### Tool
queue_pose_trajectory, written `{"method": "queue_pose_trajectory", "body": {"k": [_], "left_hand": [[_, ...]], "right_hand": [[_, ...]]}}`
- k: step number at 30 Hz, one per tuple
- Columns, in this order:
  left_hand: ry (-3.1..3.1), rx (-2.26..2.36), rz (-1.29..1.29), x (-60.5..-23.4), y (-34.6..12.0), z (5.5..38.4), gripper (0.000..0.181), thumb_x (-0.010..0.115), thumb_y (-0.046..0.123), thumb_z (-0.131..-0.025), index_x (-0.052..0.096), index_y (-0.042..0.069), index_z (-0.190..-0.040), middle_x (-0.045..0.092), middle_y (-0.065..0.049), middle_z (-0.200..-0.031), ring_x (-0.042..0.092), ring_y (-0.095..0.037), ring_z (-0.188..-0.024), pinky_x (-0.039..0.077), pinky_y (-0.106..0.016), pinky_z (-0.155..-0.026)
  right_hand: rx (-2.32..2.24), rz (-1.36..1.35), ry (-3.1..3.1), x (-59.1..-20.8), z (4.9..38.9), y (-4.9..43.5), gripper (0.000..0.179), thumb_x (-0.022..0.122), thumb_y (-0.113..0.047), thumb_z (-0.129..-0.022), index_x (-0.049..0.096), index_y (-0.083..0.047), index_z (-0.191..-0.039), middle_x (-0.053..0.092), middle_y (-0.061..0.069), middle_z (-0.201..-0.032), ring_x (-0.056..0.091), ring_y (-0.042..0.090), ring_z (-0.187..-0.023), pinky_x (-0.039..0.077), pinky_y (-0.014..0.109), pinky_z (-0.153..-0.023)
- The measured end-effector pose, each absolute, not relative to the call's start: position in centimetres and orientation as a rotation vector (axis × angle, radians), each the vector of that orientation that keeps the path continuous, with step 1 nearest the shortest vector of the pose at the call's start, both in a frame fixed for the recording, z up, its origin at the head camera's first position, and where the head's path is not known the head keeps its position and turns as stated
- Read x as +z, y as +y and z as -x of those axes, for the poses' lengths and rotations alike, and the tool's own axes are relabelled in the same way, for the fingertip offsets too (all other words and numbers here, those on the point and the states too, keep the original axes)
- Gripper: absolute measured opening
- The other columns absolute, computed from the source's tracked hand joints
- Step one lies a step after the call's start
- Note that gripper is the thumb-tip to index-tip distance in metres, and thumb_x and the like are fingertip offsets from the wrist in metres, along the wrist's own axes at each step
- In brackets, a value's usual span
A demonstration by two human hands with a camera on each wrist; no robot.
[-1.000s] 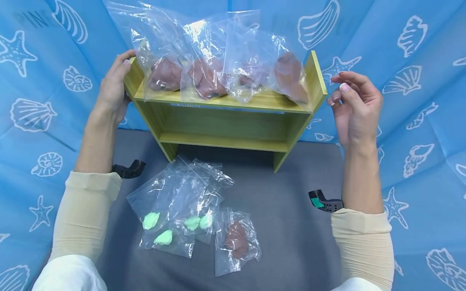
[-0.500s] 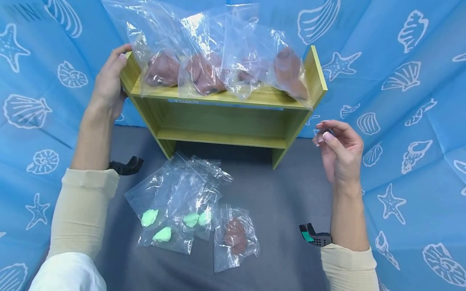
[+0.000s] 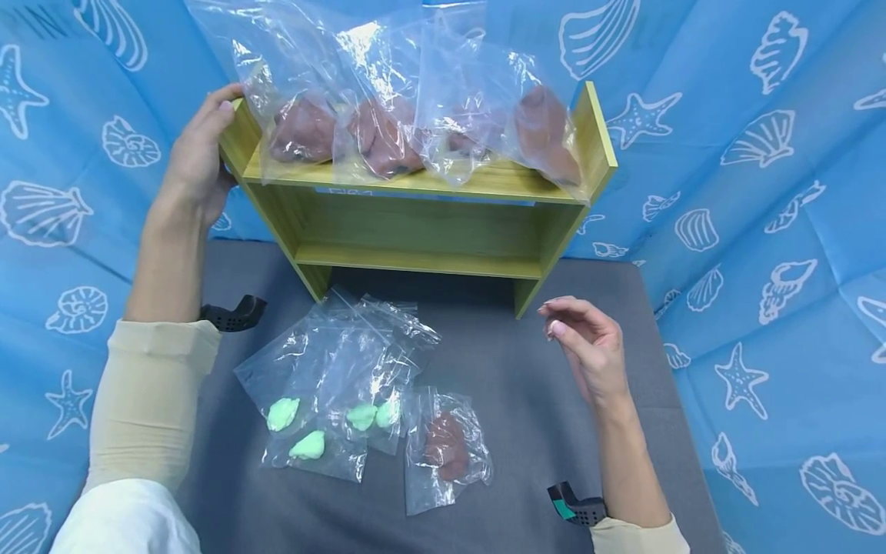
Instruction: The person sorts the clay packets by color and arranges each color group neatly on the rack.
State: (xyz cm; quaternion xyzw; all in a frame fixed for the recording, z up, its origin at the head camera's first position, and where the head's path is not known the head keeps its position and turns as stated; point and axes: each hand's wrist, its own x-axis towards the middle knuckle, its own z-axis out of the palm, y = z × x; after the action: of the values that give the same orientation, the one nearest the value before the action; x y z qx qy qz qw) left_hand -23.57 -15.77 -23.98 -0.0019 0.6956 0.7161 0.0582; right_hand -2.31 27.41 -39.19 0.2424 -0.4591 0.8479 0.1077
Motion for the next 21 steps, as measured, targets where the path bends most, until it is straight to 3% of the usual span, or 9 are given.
{"method": "queue_pose_trajectory", "body": {"k": [8, 15, 21], "left_hand": [[2.023, 2.163, -0.054, -23.6, -16.0, 23.6, 0.035, 0.038, 0.037, -0.107, 0.047, 0.034, -0.141, 0.040, 0.003, -0.140, 0.038, -0.016, -0.127, 0.022, -0.050, -0.112], [1.903, 2.225, -0.046, -23.5, -16.0, 23.9, 0.034, 0.037, 0.031, -0.108, 0.047, 0.032, -0.141, 0.037, 0.002, -0.144, 0.037, -0.017, -0.130, 0.022, -0.048, -0.112], [1.848, 2.259, -0.039, -23.5, -16.3, 23.8, 0.036, 0.040, 0.031, -0.108, 0.047, 0.033, -0.143, 0.036, 0.004, -0.147, 0.036, -0.017, -0.133, 0.021, -0.048, -0.115]], "right_hand": [[2.424, -0.585, -1.642, -41.9, 0.4, 26.6, 0.030, 0.040, 0.026, -0.092, 0.054, 0.022, -0.119, 0.067, 0.020, -0.112, 0.064, 0.022, -0.095, 0.054, 0.030, -0.081], [2.375, -0.391, -1.946, -44.7, -1.2, 25.9, 0.025, 0.053, 0.016, -0.094, 0.056, 0.018, -0.118, 0.068, 0.009, -0.113, 0.064, 0.015, -0.099, 0.053, 0.023, -0.077], [2.390, -0.323, -2.029, -46.7, -2.0, 25.1, 0.025, 0.059, 0.013, -0.091, 0.058, 0.018, -0.116, 0.070, 0.008, -0.110, 0.065, 0.013, -0.096, 0.053, 0.023, -0.074]]}}
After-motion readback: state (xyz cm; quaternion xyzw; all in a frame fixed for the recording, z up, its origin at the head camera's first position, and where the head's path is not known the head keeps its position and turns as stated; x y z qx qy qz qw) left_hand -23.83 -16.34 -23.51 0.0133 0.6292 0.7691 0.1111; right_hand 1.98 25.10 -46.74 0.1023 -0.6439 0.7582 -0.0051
